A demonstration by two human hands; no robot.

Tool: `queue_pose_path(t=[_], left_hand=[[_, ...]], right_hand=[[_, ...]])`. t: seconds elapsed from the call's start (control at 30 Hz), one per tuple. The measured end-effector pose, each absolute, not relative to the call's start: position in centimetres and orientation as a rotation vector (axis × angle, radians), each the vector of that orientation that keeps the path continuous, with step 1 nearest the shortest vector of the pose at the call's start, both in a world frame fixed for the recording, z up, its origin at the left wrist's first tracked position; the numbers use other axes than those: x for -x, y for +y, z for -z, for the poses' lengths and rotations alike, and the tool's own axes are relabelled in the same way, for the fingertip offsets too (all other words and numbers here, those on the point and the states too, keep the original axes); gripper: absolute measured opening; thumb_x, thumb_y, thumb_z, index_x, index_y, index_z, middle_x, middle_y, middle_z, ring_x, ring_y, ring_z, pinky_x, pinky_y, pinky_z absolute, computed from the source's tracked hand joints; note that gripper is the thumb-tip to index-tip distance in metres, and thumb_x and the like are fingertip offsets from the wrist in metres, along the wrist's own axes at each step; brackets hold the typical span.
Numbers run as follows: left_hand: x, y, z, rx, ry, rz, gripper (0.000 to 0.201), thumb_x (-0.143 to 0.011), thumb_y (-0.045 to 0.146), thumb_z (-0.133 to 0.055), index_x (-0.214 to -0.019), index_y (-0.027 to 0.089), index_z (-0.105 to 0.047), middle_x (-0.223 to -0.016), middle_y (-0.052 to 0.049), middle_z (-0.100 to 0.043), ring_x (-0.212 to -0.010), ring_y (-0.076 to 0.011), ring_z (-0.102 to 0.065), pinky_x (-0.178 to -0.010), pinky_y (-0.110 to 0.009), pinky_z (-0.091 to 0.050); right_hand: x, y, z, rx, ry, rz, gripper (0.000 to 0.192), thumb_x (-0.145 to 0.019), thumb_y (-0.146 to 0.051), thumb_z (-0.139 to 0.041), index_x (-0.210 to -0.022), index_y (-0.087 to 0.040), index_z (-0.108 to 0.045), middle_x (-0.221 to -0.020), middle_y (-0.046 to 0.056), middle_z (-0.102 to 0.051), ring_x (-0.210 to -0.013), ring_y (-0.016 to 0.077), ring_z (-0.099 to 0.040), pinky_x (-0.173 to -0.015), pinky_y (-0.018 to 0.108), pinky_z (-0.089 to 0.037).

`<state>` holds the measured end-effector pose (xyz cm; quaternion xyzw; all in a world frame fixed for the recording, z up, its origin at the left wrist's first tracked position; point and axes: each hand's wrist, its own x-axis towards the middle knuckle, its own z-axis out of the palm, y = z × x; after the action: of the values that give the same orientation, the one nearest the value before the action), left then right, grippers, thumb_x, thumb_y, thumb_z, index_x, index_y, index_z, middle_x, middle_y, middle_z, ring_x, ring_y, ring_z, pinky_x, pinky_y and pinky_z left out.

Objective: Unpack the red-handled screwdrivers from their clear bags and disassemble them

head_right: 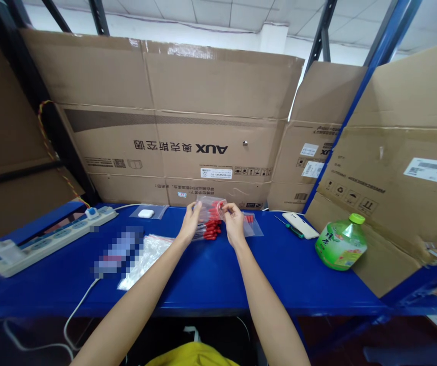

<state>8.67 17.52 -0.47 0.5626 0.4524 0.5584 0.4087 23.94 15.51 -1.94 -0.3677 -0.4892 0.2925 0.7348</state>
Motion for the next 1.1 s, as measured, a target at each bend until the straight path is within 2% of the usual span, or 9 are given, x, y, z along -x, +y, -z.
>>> queue_pose_path(t=[0.1,0.17,0.27,0.33,0.47,0.63,0.77,0.97,1.1], left_hand=[[-8.4,17.8,0.2,-1.267,0.904,-1.369,0.054,-0.087,0.058,-0.063,-0.122,0.016,-0.059,-0.099,-0.011,-0.073,-0.073,-0.0183,-0.066,-0.054,-0.024,-0.049],[-8.1,17.9,0.0,-1.24,0.868,-1.456,0.052,-0.082,0.053,-0.071,-0.119,0.018,-0.06,-0.091,-0.006,-0.071,-0.058,-0.0118,-0.059,-0.046,-0.02,-0.043],[-7.7,18.0,-0.1,-1.237,0.881,-1.561,0.043,-0.081,0.047,-0.071,-0.113,0.019,-0.062,-0.085,-0.002,-0.067,-0.052,-0.0088,-0.054,-0.042,-0.018,-0.041],[-7.6,18.0,-0.2,-1.265,0.894,-1.58,0.036,-0.082,0.045,-0.07,-0.107,0.02,-0.063,-0.085,-0.001,-0.065,-0.053,-0.0091,-0.054,-0.041,-0.018,-0.041],[-7.5,17.8,-0.5,-1.262,0.878,-1.554,0.029,-0.081,0.044,-0.068,-0.097,0.02,-0.063,-0.089,-0.001,-0.063,-0.059,-0.0101,-0.057,-0.044,-0.019,-0.045],[-7.4,17.7,-0.7,-1.192,0.841,-1.497,0.03,-0.079,0.047,-0.069,-0.092,0.021,-0.062,-0.089,-0.001,-0.061,-0.066,-0.0116,-0.058,-0.049,-0.02,-0.049],[-7.4,18.2,-0.2,-1.162,0.786,-1.472,0.032,-0.077,0.049,-0.07,-0.088,0.02,-0.061,-0.087,0.0,-0.059,-0.071,-0.012,-0.058,-0.056,-0.021,-0.053],[-7.2,19.3,0.9,-1.351,0.92,-1.585,0.028,-0.079,0.044,-0.069,-0.089,0.019,-0.064,-0.08,0.0,-0.061,-0.064,-0.0124,-0.058,-0.064,-0.025,-0.052],[-6.9,18.7,0.6,-1.567,1.094,-1.619,0.019,-0.085,0.038,-0.065,-0.09,0.02,-0.065,-0.079,-0.001,-0.067,-0.067,-0.0154,-0.061,-0.069,-0.025,-0.048]], right_hand=[[-24.1,15.4,1.6,0.827,-1.124,-0.598,0.014,-0.079,-0.032,-0.063,-0.086,-0.021,-0.06,-0.088,0.002,-0.064,-0.083,0.0169,-0.06,-0.077,0.027,-0.049],[-24.4,15.2,1.5,0.877,-1.185,-0.521,0.017,-0.079,-0.032,-0.063,-0.092,-0.021,-0.064,-0.094,0.004,-0.066,-0.087,0.0179,-0.062,-0.081,0.029,-0.05],[-25.1,15.1,1.5,1.025,-1.277,-0.395,0.03,-0.077,-0.031,-0.067,-0.105,-0.021,-0.071,-0.106,0.008,-0.065,-0.083,0.0171,-0.06,-0.074,0.028,-0.052],[-25.5,15.2,1.7,1.068,-1.301,-0.41,0.038,-0.075,-0.031,-0.069,-0.112,-0.02,-0.073,-0.106,0.008,-0.065,-0.076,0.0155,-0.057,-0.068,0.028,-0.051],[-25.6,15.7,2.3,1.017,-1.286,-0.632,0.046,-0.073,-0.031,-0.071,-0.116,-0.017,-0.072,-0.1,0.008,-0.072,-0.076,0.0158,-0.061,-0.072,0.03,-0.053],[-25.6,15.8,2.4,0.997,-1.292,-0.764,0.048,-0.07,-0.034,-0.077,-0.115,-0.017,-0.073,-0.111,0.01,-0.075,-0.09,0.022,-0.069,-0.085,0.037,-0.055],[-25.5,15.3,2.0,0.937,-1.33,-0.818,0.044,-0.07,-0.036,-0.08,-0.11,-0.019,-0.073,-0.114,0.009,-0.075,-0.101,0.0244,-0.069,-0.095,0.04,-0.053],[-25.3,14.5,1.3,0.917,-1.364,-0.879,0.051,-0.068,-0.031,-0.081,-0.116,-0.021,-0.068,-0.114,0.007,-0.072,-0.088,0.0172,-0.066,-0.082,0.031,-0.055],[-25.0,14.2,1.1,0.906,-1.352,-0.893,0.045,-0.067,-0.031,-0.081,-0.11,-0.021,-0.069,-0.108,0.006,-0.072,-0.087,0.0166,-0.066,-0.082,0.031,-0.055]])
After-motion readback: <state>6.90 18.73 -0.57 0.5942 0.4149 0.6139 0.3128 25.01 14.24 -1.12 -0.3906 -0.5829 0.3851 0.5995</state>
